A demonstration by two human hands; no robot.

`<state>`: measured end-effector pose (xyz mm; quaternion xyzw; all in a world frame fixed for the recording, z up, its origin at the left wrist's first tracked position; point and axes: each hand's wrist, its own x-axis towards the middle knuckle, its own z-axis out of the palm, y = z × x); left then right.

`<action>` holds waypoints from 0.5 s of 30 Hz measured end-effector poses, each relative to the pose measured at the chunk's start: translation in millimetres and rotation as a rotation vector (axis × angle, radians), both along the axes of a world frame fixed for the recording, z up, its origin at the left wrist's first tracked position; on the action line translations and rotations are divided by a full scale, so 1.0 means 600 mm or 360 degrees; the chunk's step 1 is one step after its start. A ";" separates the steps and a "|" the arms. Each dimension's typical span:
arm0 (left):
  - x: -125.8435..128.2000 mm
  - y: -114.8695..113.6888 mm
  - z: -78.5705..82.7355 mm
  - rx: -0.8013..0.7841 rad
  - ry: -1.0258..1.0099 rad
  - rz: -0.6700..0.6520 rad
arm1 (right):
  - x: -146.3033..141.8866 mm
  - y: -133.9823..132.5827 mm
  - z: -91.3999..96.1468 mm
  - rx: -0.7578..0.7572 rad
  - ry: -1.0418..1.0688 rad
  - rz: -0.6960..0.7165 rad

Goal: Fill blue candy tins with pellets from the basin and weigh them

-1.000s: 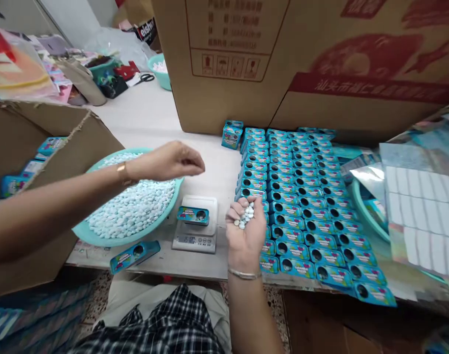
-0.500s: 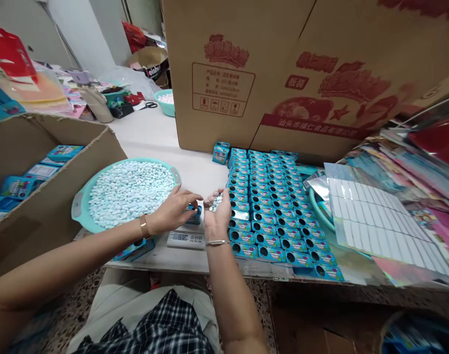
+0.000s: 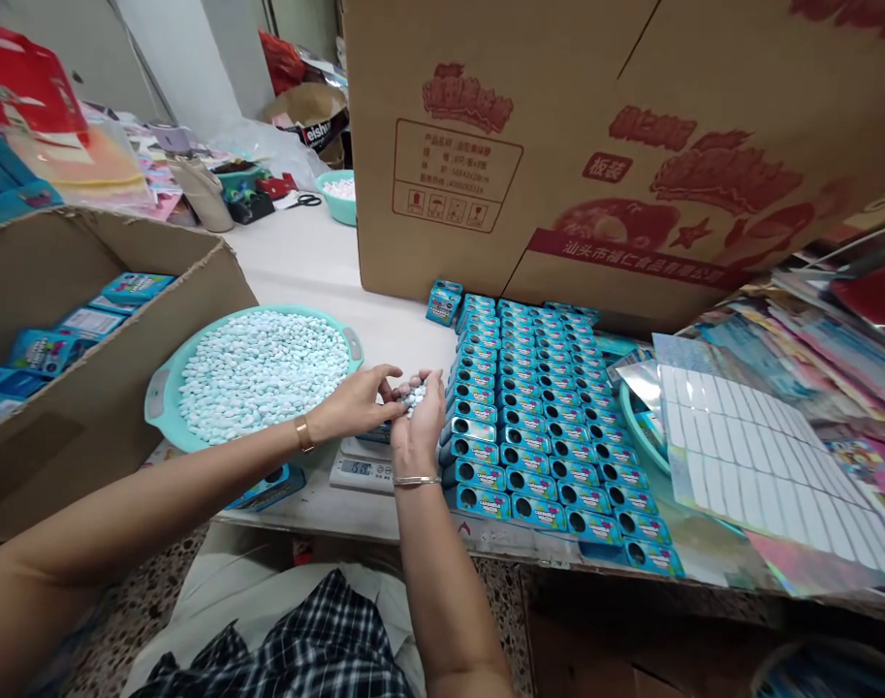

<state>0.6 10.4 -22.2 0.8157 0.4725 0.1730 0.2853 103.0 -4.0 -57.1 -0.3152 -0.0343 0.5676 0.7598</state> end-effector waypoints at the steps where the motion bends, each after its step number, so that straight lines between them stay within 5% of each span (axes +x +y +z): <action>1: -0.001 0.001 -0.003 -0.0024 -0.0016 -0.0024 | 0.001 -0.001 -0.001 0.0001 -0.0001 -0.0012; 15: 0.006 0.013 0.006 -0.0200 -0.0162 -0.0124 | 0.008 -0.005 0.014 0.0027 -0.0041 -0.0097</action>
